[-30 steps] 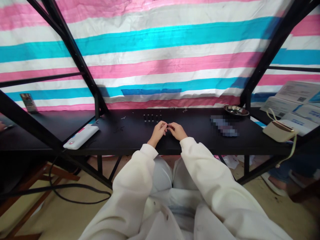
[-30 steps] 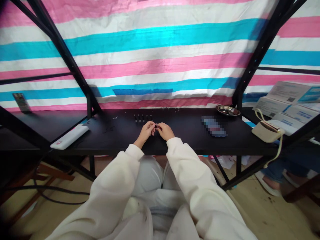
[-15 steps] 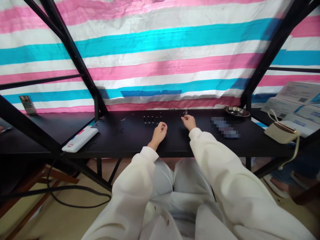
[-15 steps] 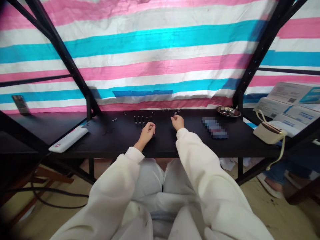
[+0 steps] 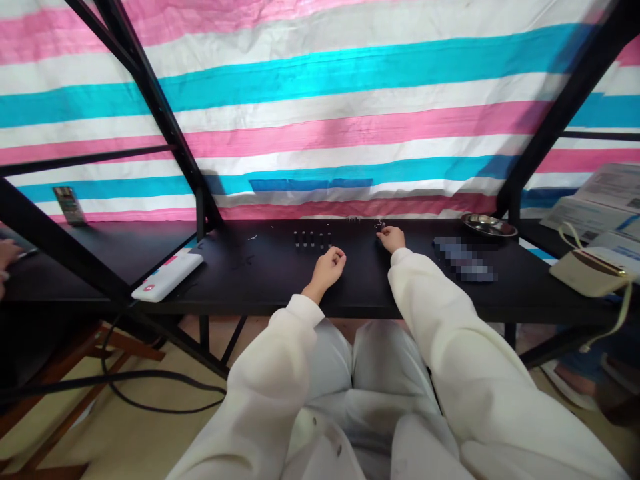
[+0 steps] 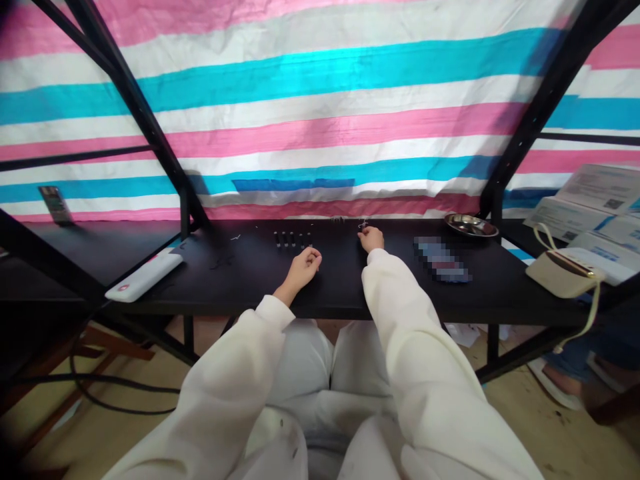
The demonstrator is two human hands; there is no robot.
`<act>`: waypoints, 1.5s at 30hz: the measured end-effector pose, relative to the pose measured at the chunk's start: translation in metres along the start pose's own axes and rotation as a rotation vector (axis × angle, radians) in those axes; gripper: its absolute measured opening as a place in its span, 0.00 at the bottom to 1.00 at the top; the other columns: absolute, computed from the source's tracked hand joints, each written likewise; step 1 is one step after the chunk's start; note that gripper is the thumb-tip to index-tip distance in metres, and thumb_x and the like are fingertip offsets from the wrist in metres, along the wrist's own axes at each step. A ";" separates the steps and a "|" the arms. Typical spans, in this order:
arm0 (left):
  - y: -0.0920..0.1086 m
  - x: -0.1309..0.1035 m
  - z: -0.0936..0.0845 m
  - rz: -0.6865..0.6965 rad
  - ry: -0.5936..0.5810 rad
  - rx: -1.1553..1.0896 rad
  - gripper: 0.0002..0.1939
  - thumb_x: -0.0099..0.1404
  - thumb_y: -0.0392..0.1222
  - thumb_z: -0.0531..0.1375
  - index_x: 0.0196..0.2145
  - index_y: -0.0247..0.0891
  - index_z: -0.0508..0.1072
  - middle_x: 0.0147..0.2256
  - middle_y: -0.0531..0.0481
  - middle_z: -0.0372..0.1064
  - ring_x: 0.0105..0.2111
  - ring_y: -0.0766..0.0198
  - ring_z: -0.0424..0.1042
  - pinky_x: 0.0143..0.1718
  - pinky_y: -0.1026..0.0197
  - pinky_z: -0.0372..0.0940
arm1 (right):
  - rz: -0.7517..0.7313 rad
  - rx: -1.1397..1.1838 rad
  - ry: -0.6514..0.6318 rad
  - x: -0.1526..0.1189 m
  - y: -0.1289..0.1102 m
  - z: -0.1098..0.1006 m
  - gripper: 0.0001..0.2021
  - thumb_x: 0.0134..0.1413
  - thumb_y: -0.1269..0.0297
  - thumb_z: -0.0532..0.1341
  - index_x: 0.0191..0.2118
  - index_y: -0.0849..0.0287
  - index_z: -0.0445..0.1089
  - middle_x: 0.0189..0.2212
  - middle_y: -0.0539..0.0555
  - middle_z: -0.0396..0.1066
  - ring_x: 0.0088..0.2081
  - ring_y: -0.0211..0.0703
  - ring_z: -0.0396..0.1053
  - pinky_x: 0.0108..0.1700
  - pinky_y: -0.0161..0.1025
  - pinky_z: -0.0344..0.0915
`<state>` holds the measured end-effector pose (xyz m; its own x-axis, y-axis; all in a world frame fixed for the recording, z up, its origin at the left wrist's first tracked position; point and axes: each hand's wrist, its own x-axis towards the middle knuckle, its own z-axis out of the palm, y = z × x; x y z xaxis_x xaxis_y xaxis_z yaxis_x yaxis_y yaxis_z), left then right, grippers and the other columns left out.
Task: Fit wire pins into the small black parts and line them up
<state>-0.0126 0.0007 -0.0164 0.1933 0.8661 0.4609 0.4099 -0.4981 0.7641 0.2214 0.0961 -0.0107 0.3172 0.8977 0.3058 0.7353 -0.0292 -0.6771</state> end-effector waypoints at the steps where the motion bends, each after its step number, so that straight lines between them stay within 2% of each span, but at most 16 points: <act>1: 0.000 0.000 0.000 -0.002 -0.003 0.001 0.04 0.61 0.41 0.53 0.32 0.39 0.66 0.19 0.58 0.61 0.21 0.70 0.64 0.28 0.67 0.59 | 0.000 -0.003 -0.001 0.001 0.001 0.001 0.09 0.47 0.64 0.62 0.35 0.62 0.74 0.34 0.59 0.74 0.39 0.43 0.71 0.44 0.38 0.63; 13: 0.002 -0.001 -0.001 -0.009 -0.020 0.031 0.05 0.61 0.41 0.54 0.33 0.39 0.67 0.21 0.56 0.64 0.22 0.69 0.65 0.28 0.66 0.60 | 0.010 -0.025 0.000 0.005 0.007 0.006 0.10 0.47 0.65 0.62 0.35 0.63 0.74 0.34 0.60 0.74 0.39 0.44 0.71 0.44 0.38 0.64; 22: 0.001 -0.001 0.000 -0.006 -0.020 0.034 0.05 0.61 0.41 0.54 0.33 0.39 0.67 0.21 0.56 0.64 0.22 0.69 0.64 0.28 0.66 0.60 | 0.014 -0.105 -0.101 0.013 0.012 0.001 0.06 0.45 0.71 0.62 0.33 0.65 0.74 0.34 0.61 0.74 0.41 0.45 0.71 0.44 0.37 0.64; 30: 0.002 -0.002 -0.001 -0.016 -0.018 0.036 0.04 0.60 0.40 0.54 0.33 0.39 0.67 0.21 0.56 0.64 0.22 0.69 0.65 0.28 0.66 0.60 | 0.075 -0.104 -0.069 0.009 0.010 0.000 0.08 0.42 0.69 0.65 0.32 0.66 0.75 0.33 0.63 0.74 0.39 0.47 0.72 0.41 0.37 0.65; 34: 0.001 -0.001 -0.001 -0.004 -0.007 0.041 0.04 0.60 0.40 0.54 0.33 0.39 0.67 0.21 0.56 0.64 0.22 0.69 0.64 0.28 0.66 0.59 | 0.098 -0.137 -0.106 0.007 0.007 -0.008 0.10 0.40 0.68 0.67 0.32 0.67 0.74 0.34 0.65 0.74 0.39 0.49 0.72 0.41 0.39 0.66; 39: 0.000 -0.001 -0.001 -0.025 0.066 0.087 0.04 0.60 0.39 0.53 0.31 0.39 0.67 0.19 0.57 0.62 0.21 0.69 0.63 0.28 0.66 0.57 | 0.099 -0.206 -0.135 -0.004 0.000 -0.019 0.11 0.40 0.68 0.66 0.33 0.69 0.74 0.35 0.68 0.73 0.41 0.54 0.71 0.41 0.41 0.66; 43: 0.004 -0.001 -0.005 -0.074 0.143 0.151 0.04 0.60 0.37 0.52 0.29 0.40 0.66 0.18 0.57 0.60 0.21 0.69 0.62 0.28 0.66 0.56 | 0.074 -0.219 -0.117 -0.025 -0.010 -0.026 0.10 0.42 0.68 0.64 0.34 0.67 0.74 0.35 0.67 0.73 0.40 0.53 0.72 0.41 0.41 0.66; 45: 0.006 -0.001 -0.006 -0.097 0.188 0.168 0.04 0.60 0.36 0.53 0.30 0.40 0.67 0.18 0.57 0.60 0.21 0.68 0.63 0.29 0.65 0.56 | 0.028 -0.138 -0.120 -0.040 -0.018 -0.027 0.09 0.44 0.65 0.63 0.32 0.65 0.74 0.32 0.64 0.74 0.37 0.50 0.72 0.40 0.40 0.66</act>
<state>-0.0157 -0.0032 -0.0092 -0.0167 0.8788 0.4770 0.5634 -0.3858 0.7306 0.2119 0.0491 0.0075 0.2712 0.9415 0.1999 0.8049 -0.1079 -0.5835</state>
